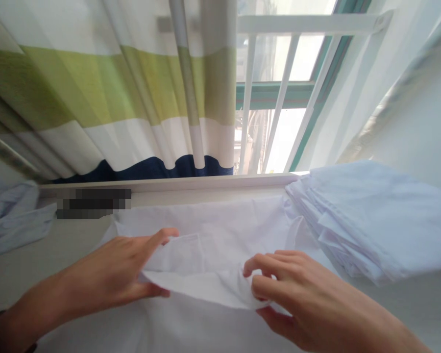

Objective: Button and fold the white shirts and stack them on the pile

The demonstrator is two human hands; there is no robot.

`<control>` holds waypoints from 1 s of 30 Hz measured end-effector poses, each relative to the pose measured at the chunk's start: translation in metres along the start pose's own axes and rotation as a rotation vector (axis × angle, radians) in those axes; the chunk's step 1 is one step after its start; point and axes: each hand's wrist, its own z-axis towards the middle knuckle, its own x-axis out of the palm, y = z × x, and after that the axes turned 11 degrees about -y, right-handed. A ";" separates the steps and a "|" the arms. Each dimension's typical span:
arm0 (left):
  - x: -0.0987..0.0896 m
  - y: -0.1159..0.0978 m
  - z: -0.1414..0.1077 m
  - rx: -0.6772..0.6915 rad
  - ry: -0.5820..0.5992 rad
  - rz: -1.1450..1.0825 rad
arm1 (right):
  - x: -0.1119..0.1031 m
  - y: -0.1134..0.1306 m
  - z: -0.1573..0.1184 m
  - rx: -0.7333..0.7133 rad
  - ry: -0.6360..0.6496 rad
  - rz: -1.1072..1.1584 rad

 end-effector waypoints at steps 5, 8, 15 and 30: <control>-0.009 -0.002 0.029 0.034 0.137 -0.080 | -0.005 0.001 -0.004 0.016 0.029 -0.011; -0.008 -0.004 0.045 0.025 0.192 -0.103 | -0.008 -0.002 -0.001 0.169 0.091 -0.028; -0.016 -0.007 0.056 0.184 0.176 -0.333 | -0.019 -0.007 0.022 0.421 0.364 0.000; -0.029 -0.028 0.032 0.191 0.208 -0.280 | -0.010 0.006 0.040 0.240 0.304 0.338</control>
